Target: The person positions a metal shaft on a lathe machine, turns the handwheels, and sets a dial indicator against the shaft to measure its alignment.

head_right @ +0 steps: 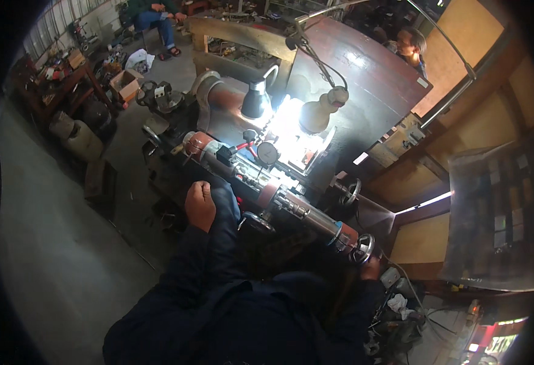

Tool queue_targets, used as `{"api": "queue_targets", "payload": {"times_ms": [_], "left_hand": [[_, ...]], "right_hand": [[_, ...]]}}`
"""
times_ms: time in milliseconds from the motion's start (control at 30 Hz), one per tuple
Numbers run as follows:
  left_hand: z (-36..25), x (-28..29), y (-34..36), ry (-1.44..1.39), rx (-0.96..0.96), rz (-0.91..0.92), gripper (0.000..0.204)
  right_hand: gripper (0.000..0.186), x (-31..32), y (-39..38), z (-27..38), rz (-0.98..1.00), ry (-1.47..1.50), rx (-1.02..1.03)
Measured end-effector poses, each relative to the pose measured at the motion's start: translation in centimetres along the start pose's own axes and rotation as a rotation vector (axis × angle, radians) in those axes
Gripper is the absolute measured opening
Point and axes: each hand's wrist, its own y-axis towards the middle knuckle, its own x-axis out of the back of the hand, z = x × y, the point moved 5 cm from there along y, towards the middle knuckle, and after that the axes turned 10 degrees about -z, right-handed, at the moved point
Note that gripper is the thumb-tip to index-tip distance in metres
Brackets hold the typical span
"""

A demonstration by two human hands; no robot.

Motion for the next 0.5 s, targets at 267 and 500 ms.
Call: {"api": "queue_targets", "payload": {"times_ms": [267,500], "left_hand": [[0.0,0.4,0.3,-0.01,-0.015,-0.031,0.018],[-0.4,-0.3,0.0,-0.016,-0.012,-0.006,0.019]], "right_hand": [[0.022,4.9,-3.5,9.0,0.179,-0.107,-0.018],[0.024,6.2,-2.3,13.5,0.072,0.212,-0.059]]}}
